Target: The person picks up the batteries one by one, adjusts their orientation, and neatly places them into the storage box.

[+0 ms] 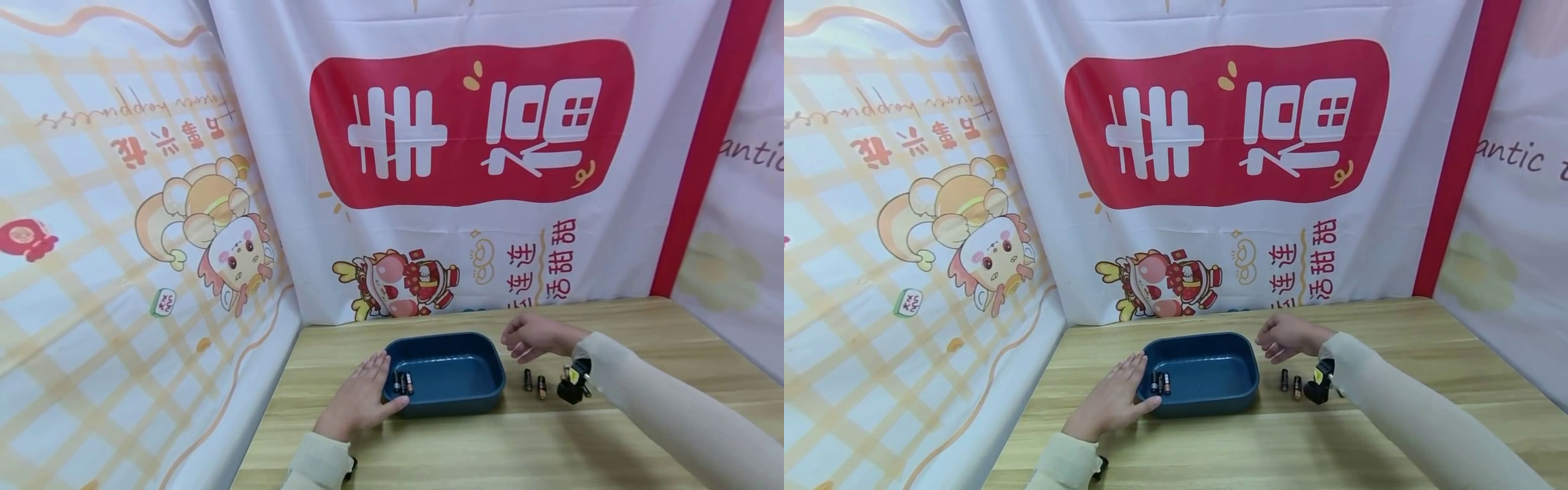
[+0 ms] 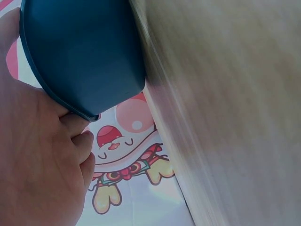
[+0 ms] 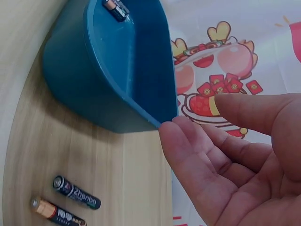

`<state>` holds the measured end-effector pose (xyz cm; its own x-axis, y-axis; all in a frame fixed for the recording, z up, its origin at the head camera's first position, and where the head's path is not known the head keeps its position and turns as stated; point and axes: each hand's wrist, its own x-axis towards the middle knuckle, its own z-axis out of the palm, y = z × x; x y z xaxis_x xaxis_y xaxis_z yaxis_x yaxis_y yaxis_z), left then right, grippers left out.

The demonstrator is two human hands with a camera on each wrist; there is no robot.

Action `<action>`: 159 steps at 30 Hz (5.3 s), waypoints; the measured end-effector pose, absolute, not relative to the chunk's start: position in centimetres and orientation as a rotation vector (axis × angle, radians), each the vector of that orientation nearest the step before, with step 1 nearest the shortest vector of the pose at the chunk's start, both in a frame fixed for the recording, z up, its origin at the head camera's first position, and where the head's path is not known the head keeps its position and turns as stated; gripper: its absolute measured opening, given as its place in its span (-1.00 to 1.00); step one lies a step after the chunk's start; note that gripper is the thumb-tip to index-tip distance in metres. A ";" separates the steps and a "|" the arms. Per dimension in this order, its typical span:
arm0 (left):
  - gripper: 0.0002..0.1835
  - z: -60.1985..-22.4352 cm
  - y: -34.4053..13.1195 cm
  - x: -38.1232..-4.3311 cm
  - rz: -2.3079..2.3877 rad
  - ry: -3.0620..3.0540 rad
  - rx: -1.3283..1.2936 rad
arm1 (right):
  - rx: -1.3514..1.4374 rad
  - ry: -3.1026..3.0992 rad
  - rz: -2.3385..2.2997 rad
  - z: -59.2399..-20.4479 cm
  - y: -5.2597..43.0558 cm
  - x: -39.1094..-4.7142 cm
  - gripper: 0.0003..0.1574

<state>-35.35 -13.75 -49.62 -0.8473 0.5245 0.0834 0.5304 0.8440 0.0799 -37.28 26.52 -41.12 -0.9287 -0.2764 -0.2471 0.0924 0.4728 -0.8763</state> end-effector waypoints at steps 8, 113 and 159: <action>0.05 -49.6 -13.7 -35.4 -0.142 -2.960 -0.849 | -0.126 2.334 -1.488 -41.0 28.2 -36.2 -0.69; 0.04 -49.8 -13.7 -35.2 -0.175 -2.947 -0.852 | 0.280 2.577 -1.208 -49.3 37.7 -34.1 -0.80; 0.05 -49.8 -13.6 -35.4 -0.208 -2.941 -0.868 | 0.020 2.398 -1.635 -45.9 35.5 -35.3 -0.55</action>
